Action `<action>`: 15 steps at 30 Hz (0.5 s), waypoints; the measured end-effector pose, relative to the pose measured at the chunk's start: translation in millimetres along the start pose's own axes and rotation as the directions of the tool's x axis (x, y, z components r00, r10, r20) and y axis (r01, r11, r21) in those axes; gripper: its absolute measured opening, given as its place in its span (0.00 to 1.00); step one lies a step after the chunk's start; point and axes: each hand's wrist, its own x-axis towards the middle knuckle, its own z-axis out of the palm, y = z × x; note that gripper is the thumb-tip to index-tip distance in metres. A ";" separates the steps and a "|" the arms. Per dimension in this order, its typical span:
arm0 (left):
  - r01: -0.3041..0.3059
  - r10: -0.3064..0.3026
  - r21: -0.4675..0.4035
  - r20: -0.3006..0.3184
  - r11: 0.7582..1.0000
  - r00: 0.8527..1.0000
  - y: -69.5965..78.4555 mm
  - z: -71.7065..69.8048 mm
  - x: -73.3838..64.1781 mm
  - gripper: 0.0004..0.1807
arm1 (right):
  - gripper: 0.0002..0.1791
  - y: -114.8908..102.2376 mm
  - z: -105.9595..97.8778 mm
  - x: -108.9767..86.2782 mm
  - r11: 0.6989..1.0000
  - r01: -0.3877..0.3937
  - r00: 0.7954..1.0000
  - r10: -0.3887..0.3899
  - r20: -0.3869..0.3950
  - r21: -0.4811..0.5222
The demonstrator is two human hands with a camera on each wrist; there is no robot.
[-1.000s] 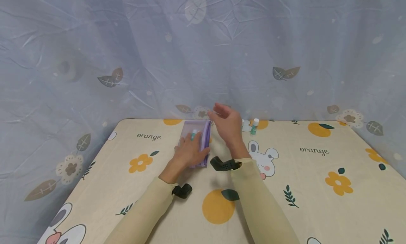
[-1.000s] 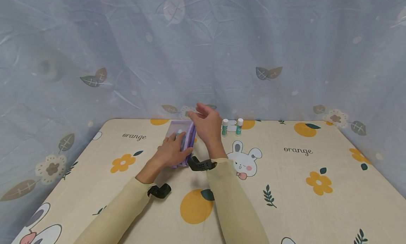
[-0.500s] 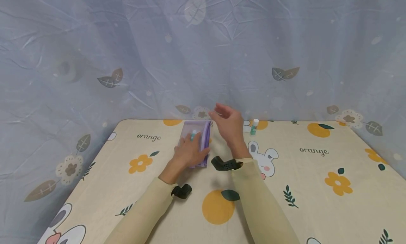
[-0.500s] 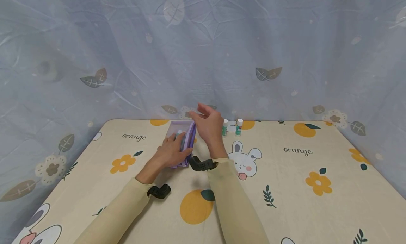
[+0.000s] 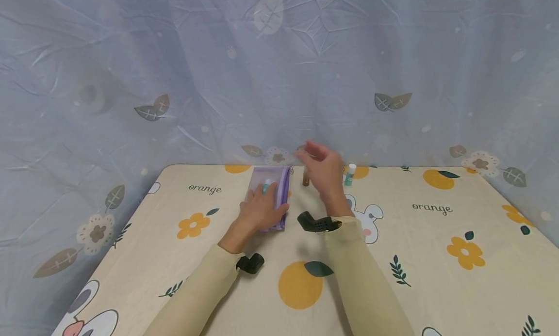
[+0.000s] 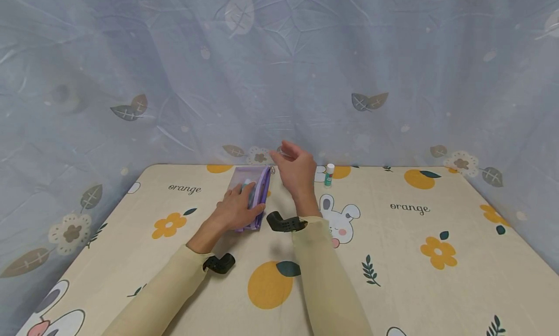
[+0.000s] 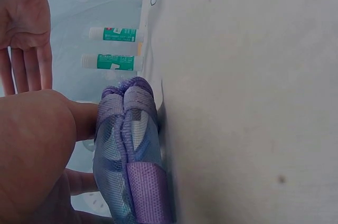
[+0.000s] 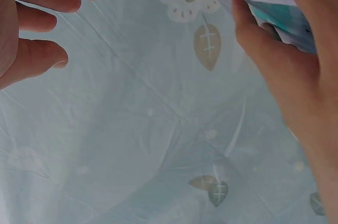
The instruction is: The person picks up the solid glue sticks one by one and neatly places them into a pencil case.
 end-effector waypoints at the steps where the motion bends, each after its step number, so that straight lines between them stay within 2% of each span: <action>1: 0.000 0.000 0.003 0.002 1.000 1.000 -0.3 0.1 0.1 0.42 | 0.28 0.1 -1.2 0.7 1.000 -0.002 1.000 0.002 -0.009 -0.001; 15: -0.001 0.002 -0.019 0.016 1.000 1.000 0.9 -2.6 -2.4 0.42 | 0.27 4.4 -17.0 7.0 1.000 -0.011 0.998 0.011 -0.054 0.017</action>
